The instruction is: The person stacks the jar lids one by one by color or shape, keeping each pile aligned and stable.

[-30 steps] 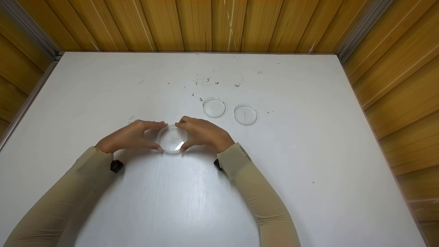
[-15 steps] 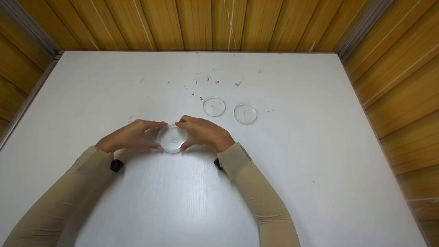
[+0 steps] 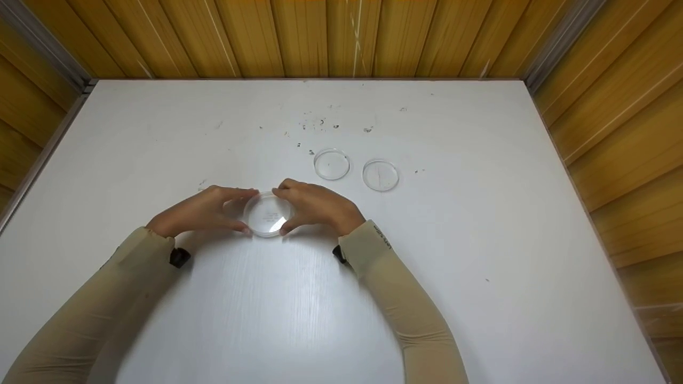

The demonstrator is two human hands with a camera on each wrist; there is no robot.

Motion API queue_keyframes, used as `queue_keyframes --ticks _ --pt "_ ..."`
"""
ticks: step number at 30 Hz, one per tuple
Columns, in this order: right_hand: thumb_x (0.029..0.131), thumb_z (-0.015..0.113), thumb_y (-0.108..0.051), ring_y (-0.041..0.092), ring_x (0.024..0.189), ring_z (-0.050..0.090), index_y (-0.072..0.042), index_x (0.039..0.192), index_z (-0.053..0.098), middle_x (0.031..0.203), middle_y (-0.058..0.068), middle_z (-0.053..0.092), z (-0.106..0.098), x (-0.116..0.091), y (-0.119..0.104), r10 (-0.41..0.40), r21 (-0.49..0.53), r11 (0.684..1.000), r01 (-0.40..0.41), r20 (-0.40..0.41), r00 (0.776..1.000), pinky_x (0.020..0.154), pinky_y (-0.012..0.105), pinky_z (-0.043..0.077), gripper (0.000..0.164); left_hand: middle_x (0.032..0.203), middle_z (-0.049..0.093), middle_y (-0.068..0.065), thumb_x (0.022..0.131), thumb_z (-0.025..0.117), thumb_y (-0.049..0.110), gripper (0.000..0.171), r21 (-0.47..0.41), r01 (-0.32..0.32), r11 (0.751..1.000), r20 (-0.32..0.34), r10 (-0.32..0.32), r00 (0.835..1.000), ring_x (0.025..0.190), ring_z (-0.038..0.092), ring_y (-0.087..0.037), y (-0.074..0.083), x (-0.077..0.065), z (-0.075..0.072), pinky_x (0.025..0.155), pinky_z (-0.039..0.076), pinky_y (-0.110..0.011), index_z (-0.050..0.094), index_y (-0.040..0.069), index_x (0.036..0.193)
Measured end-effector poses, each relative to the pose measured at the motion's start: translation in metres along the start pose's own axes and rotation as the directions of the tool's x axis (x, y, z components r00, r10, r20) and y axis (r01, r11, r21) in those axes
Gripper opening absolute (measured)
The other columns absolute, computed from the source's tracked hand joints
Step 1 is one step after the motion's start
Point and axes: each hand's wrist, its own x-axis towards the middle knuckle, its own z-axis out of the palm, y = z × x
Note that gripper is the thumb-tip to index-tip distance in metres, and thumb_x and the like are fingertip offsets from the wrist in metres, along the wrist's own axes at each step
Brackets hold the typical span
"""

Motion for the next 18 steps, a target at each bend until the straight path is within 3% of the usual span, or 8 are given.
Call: queue_keyframes --ticks 9,18 --pt "0.078 0.077 -0.044 0.017 0.133 0.045 -0.011 0.146 0.042 0.146 0.000 0.045 -0.005 -0.005 0.003 0.049 -0.010 0.999 -0.049 -0.006 0.999 0.112 0.034 0.036 0.083 0.154 0.035 -0.004 0.078 0.080 0.035 0.089 0.056 0.069 0.996 -0.021 -0.068 0.997 0.143 0.032 -0.021 0.007 0.002 -0.009 0.117 0.029 -0.041 0.033 0.010 0.150" --pt "0.080 0.074 -0.045 0.019 0.142 0.034 -0.015 0.150 0.035 0.153 -0.001 0.037 -0.019 -0.017 0.014 0.081 0.026 0.997 -0.079 -0.077 0.994 0.116 0.038 0.030 0.085 0.160 0.021 -0.001 0.079 0.075 0.048 0.097 0.121 0.103 0.987 -0.110 -0.090 0.990 0.148 0.017 -0.027 0.021 0.022 -0.018 0.121 0.016 -0.044 0.023 0.014 0.154"
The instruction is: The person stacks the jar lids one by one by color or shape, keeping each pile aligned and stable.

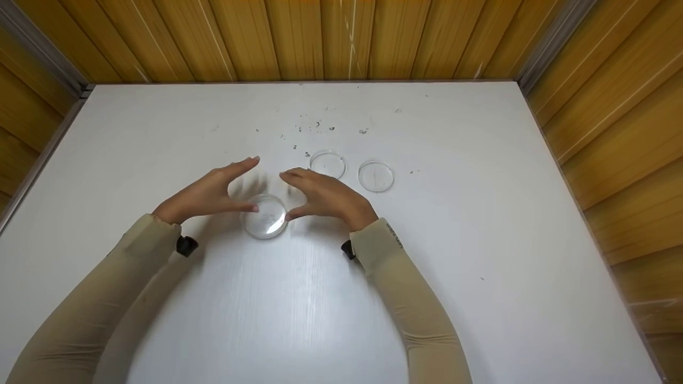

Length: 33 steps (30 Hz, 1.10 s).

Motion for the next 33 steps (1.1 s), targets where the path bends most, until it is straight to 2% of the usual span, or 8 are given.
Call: queue_keyframes --ticks 6,13,18,25,29,33 --pt "0.081 0.074 -0.044 0.019 0.143 0.032 -0.014 0.150 0.034 0.154 0.000 0.035 -0.010 -0.003 0.013 0.059 0.003 0.998 -0.059 -0.025 0.998 0.117 0.039 0.028 0.085 0.160 0.021 -0.006 0.078 0.076 0.047 0.100 0.023 0.034 0.999 -0.022 -0.034 0.999 0.149 0.017 -0.023 0.010 0.020 -0.002 0.122 0.013 -0.041 0.022 0.010 0.154" --pt "0.079 0.077 -0.039 0.025 0.143 0.032 -0.010 0.149 0.036 0.154 0.006 0.036 -0.021 -0.005 0.030 0.097 0.024 0.995 -0.095 -0.062 0.993 0.117 0.043 0.027 0.086 0.161 0.018 -0.005 0.078 0.077 0.046 0.101 0.028 0.063 0.998 0.023 -0.063 0.998 0.149 0.014 -0.021 0.018 0.044 -0.002 0.122 0.011 -0.039 0.019 0.012 0.154" --pt "0.079 0.077 -0.038 0.025 0.143 0.030 -0.012 0.150 0.035 0.154 0.006 0.035 -0.030 -0.006 0.041 0.188 0.038 0.982 -0.187 -0.048 0.981 0.118 0.045 0.025 0.086 0.161 0.018 -0.004 0.078 0.077 0.045 0.101 0.009 0.095 0.995 0.052 -0.095 0.994 0.149 0.015 -0.023 0.020 0.059 -0.002 0.122 0.013 -0.041 0.020 0.014 0.155" --pt "0.080 0.077 -0.037 0.027 0.146 0.023 -0.011 0.151 0.032 0.157 0.008 0.029 -0.043 -0.003 0.052 0.287 0.046 0.957 -0.286 -0.021 0.958 0.119 0.047 0.020 0.088 0.162 0.013 -0.006 0.077 0.077 0.045 0.103 0.042 0.170 0.985 0.145 -0.174 0.974 0.150 0.012 -0.022 0.028 0.080 -0.002 0.121 0.015 -0.044 0.016 0.017 0.155" --pt "0.081 0.077 -0.037 0.028 0.148 0.018 -0.013 0.152 0.029 0.159 0.008 0.025 -0.047 0.002 0.055 0.328 0.056 0.943 -0.328 0.012 0.945 0.120 0.048 0.017 0.089 0.162 0.015 -0.004 0.078 0.076 0.047 0.102 0.085 0.204 0.975 0.168 -0.216 0.962 0.149 0.014 -0.022 0.030 0.093 0.001 0.121 0.016 -0.045 0.016 0.017 0.155" --pt "0.081 0.078 -0.033 0.028 0.147 0.019 -0.011 0.152 0.029 0.158 0.009 0.026 -0.048 0.009 0.058 0.329 0.063 0.942 -0.330 0.033 0.944 0.120 0.049 0.017 0.088 0.161 0.021 -0.004 0.080 0.074 0.046 0.099 0.097 0.237 0.967 0.175 -0.251 0.952 0.149 0.018 -0.023 0.034 0.101 0.002 0.120 0.019 -0.048 0.018 0.017 0.155"
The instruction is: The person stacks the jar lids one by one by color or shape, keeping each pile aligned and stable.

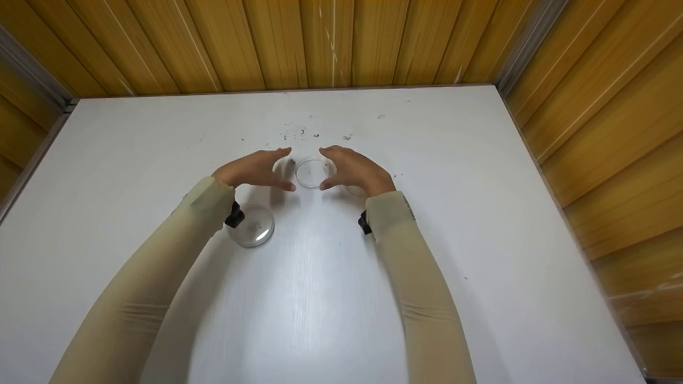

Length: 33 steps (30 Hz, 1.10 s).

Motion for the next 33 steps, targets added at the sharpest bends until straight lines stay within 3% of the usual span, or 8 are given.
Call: queue_keyframes --ticks 7,10,17,21,26,30,33 --pt "0.082 0.077 -0.032 0.027 0.148 0.019 -0.014 0.152 0.028 0.159 0.007 0.026 0.003 0.011 -0.004 0.039 -0.027 0.999 -0.038 0.036 0.999 0.120 0.047 0.017 0.087 0.158 0.029 -0.005 0.082 0.075 0.039 0.092 -0.019 0.042 0.999 0.013 -0.042 0.999 0.146 0.025 -0.024 0.011 0.004 0.000 0.118 0.024 -0.047 0.023 0.016 0.154" --pt "0.082 0.077 -0.030 0.028 0.147 0.019 -0.012 0.152 0.028 0.158 0.009 0.026 0.005 0.015 -0.005 0.048 -0.035 0.998 -0.046 0.049 0.998 0.120 0.047 0.017 0.087 0.154 0.037 -0.007 0.082 0.076 0.035 0.086 0.007 0.053 0.999 0.008 -0.053 0.999 0.141 0.035 -0.026 0.014 0.005 0.002 0.115 0.031 -0.046 0.029 0.013 0.152" --pt "0.081 0.078 -0.019 0.031 0.142 0.031 -0.001 0.148 0.032 0.152 0.015 0.037 0.011 0.024 -0.004 -0.023 -0.067 0.997 0.026 0.047 0.999 0.118 0.045 0.024 0.083 0.127 0.061 -0.009 0.080 0.079 0.027 0.053 0.124 0.027 0.992 -0.050 -0.021 0.999 0.113 0.059 -0.024 0.016 0.011 0.011 0.101 0.046 -0.041 0.059 0.005 0.124" --pt "0.080 0.079 -0.015 0.029 0.135 0.041 -0.001 0.145 0.038 0.147 0.015 0.045 0.016 0.026 -0.004 -0.056 -0.058 0.997 0.057 0.027 0.998 0.114 0.044 0.031 0.078 0.115 0.067 -0.010 0.077 0.081 0.023 0.045 0.186 0.016 0.982 -0.094 0.002 0.996 0.097 0.061 -0.022 0.016 0.015 0.015 0.095 0.051 -0.039 0.066 0.004 0.114" --pt "0.079 0.079 -0.015 0.028 0.121 0.050 0.000 0.139 0.046 0.135 0.014 0.055 0.019 0.028 -0.003 -0.100 -0.067 0.993 0.100 -0.004 0.995 0.108 0.043 0.037 0.070 0.102 0.070 -0.010 0.076 0.081 0.018 0.039 0.206 0.006 0.979 -0.149 0.025 0.989 0.078 0.053 -0.019 0.016 0.017 0.017 0.084 0.053 -0.037 0.068 0.002 0.109" --pt "0.080 0.079 -0.019 0.026 0.125 0.048 -0.001 0.141 0.045 0.139 0.012 0.053 0.019 0.027 -0.004 -0.075 -0.061 0.995 0.074 -0.007 0.997 0.111 0.042 0.035 0.072 0.103 0.069 -0.010 0.075 0.081 0.017 0.040 0.172 -0.005 0.985 -0.166 0.034 0.986 0.081 0.054 -0.020 0.015 0.014 0.016 0.085 0.052 -0.037 0.068 0.002 0.110" --pt "0.081 0.078 -0.023 0.026 0.137 0.039 -0.004 0.145 0.040 0.147 0.011 0.046 0.017 0.023 -0.005 -0.035 -0.034 0.999 0.035 -0.004 0.999 0.116 0.041 0.029 0.077 0.112 0.067 -0.011 0.075 0.081 0.016 0.047 0.132 -0.022 0.991 -0.169 0.044 0.985 0.095 0.058 -0.023 0.015 0.011 0.013 0.093 0.050 -0.037 0.065 0.002 0.117"
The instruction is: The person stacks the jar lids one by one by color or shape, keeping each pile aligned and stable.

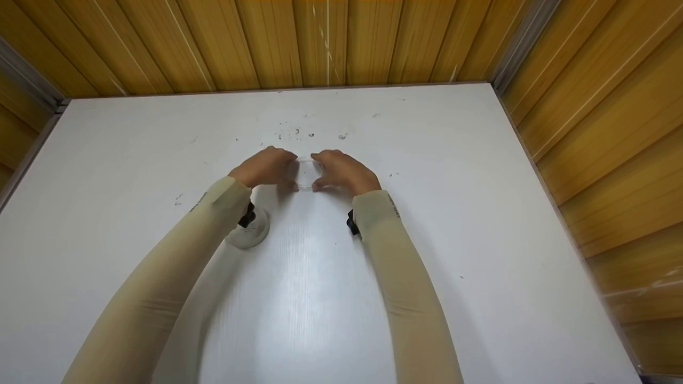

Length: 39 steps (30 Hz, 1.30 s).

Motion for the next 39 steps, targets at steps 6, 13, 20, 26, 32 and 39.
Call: queue_keyframes --ticks 6,13,20,26,32,39 --pt "0.083 0.076 -0.027 0.026 0.144 0.029 -0.010 0.147 0.039 0.152 0.007 0.040 -0.005 -0.009 -0.002 0.031 0.051 0.998 -0.031 0.000 1.000 0.119 0.043 0.022 0.077 0.120 0.064 -0.011 0.075 0.082 0.017 0.058 -0.031 -0.040 0.999 -0.001 0.039 0.999 0.111 0.055 -0.025 -0.001 -0.006 -0.006 0.101 0.044 -0.038 0.061 0.002 0.127" --pt "0.081 0.078 -0.029 0.026 0.142 0.031 -0.010 0.145 0.043 0.150 0.007 0.042 -0.007 -0.017 -0.002 0.005 0.033 0.999 -0.005 0.005 1.000 0.117 0.045 0.026 0.075 0.125 0.063 -0.010 0.074 0.083 0.023 0.064 -0.079 -0.058 0.995 0.019 0.060 0.998 0.116 0.053 -0.024 -0.002 -0.011 -0.005 0.103 0.044 -0.037 0.059 0.002 0.130" --pt "0.079 0.080 -0.029 0.025 0.139 0.036 -0.009 0.140 0.050 0.147 0.005 0.046 -0.007 -0.028 -0.005 -0.031 0.034 0.999 0.031 0.007 1.000 0.115 0.045 0.030 0.072 0.129 0.061 -0.011 0.074 0.084 0.026 0.068 -0.104 -0.099 0.990 0.025 0.102 0.994 0.121 0.052 -0.026 -0.001 -0.021 -0.003 0.105 0.043 -0.037 0.057 0.002 0.131" --pt "0.077 0.081 -0.031 0.027 0.135 0.041 -0.008 0.139 0.051 0.142 0.006 0.049 -0.006 -0.038 -0.008 -0.057 0.014 0.998 0.057 0.028 0.998 0.112 0.046 0.033 0.073 0.127 0.063 -0.010 0.073 0.085 0.027 0.065 -0.080 -0.131 0.988 0.022 0.133 0.991 0.118 0.055 -0.025 0.003 -0.029 0.003 0.104 0.044 -0.037 0.061 0.002 0.128" --pt "0.077 0.081 -0.032 0.030 0.131 0.044 -0.006 0.140 0.050 0.140 0.010 0.049 -0.002 -0.046 -0.010 -0.094 -0.022 0.995 0.095 0.066 0.993 0.109 0.048 0.036 0.075 0.111 0.070 -0.010 0.071 0.086 0.026 0.054 -0.045 -0.188 0.981 -0.003 0.189 0.982 0.102 0.059 -0.024 0.008 -0.040 0.009 0.091 0.048 -0.037 0.068 0.002 0.116" --pt "0.074 0.083 -0.034 0.029 0.125 0.049 -0.006 0.138 0.051 0.135 0.009 0.053 0.009 -0.054 -0.013 -0.117 -0.077 0.989 0.123 0.076 0.990 0.106 0.045 0.040 0.077 0.090 0.068 -0.006 0.071 0.085 0.026 0.047 0.005 -0.213 0.977 0.021 0.213 0.977 0.084 0.052 -0.019 0.011 -0.053 0.017 0.074 0.044 -0.035 0.070 0.002 0.109"
